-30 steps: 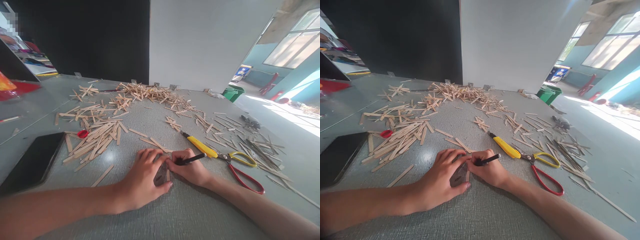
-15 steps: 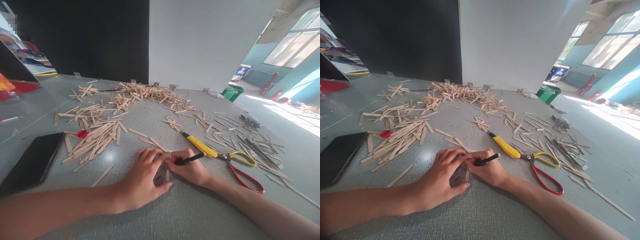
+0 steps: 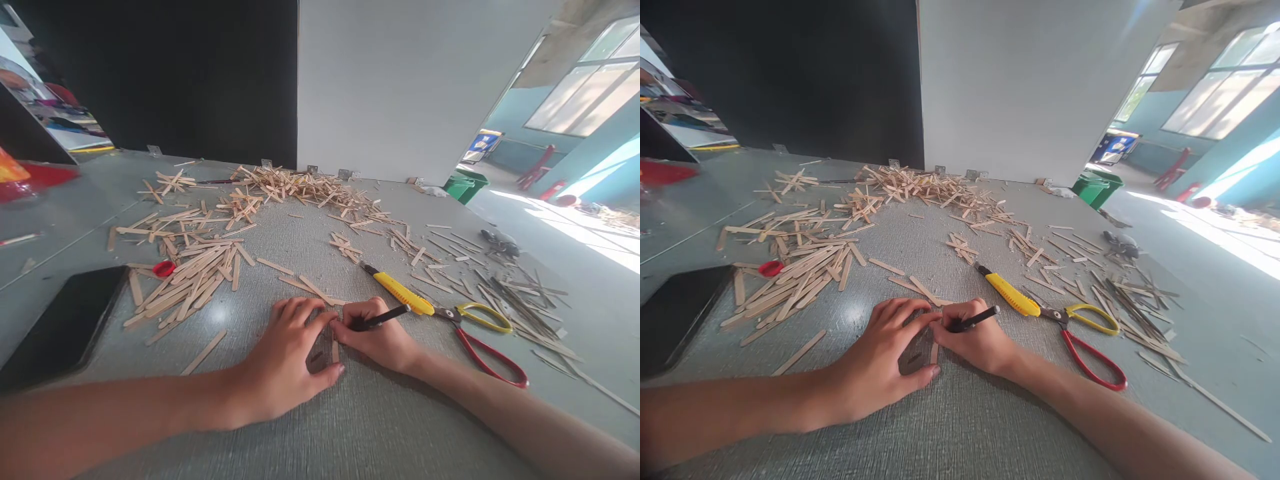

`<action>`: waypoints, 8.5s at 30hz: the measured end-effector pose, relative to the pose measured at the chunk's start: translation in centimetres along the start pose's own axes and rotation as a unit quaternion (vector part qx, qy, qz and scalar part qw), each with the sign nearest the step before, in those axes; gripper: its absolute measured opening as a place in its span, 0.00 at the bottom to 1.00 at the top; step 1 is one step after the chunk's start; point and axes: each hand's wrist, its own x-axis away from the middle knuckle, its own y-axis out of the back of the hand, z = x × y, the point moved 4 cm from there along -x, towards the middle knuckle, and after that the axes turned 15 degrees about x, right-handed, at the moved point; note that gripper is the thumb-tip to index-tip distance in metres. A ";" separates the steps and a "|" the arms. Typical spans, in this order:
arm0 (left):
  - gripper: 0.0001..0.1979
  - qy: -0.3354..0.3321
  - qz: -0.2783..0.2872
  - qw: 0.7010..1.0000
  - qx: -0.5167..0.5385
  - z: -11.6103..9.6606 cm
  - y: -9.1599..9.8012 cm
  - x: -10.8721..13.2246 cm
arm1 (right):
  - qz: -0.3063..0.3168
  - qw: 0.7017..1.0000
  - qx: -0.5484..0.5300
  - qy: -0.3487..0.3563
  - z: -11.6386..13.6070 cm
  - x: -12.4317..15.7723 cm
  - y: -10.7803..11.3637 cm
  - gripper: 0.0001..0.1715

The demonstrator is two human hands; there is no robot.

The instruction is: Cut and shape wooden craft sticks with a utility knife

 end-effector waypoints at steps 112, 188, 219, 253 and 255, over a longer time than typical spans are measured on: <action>0.30 -0.001 -0.003 1.000 0.005 -0.1 -0.1 -0.1 | -0.006 0.999 0.019 0.032 0.1 -0.1 -0.1 0.21; 0.20 -0.154 -0.003 0.987 -0.043 -1.0 -0.2 1.1 | -0.078 0.912 0.402 0.043 0.6 -1.1 13.1 0.07; 0.28 -0.143 0.107 0.982 -0.060 -1.0 -0.7 0.3 | -0.079 0.991 0.091 -0.053 0.1 2.8 2.6 0.16; 0.31 -0.133 0.099 0.985 -0.041 -1.1 -0.6 0.2 | -0.076 0.991 0.097 -0.053 0.1 2.9 2.8 0.16; 0.31 -0.134 0.098 0.985 -0.046 -1.1 -0.6 0.2 | -0.082 0.990 0.112 -0.037 0.5 2.8 2.8 0.16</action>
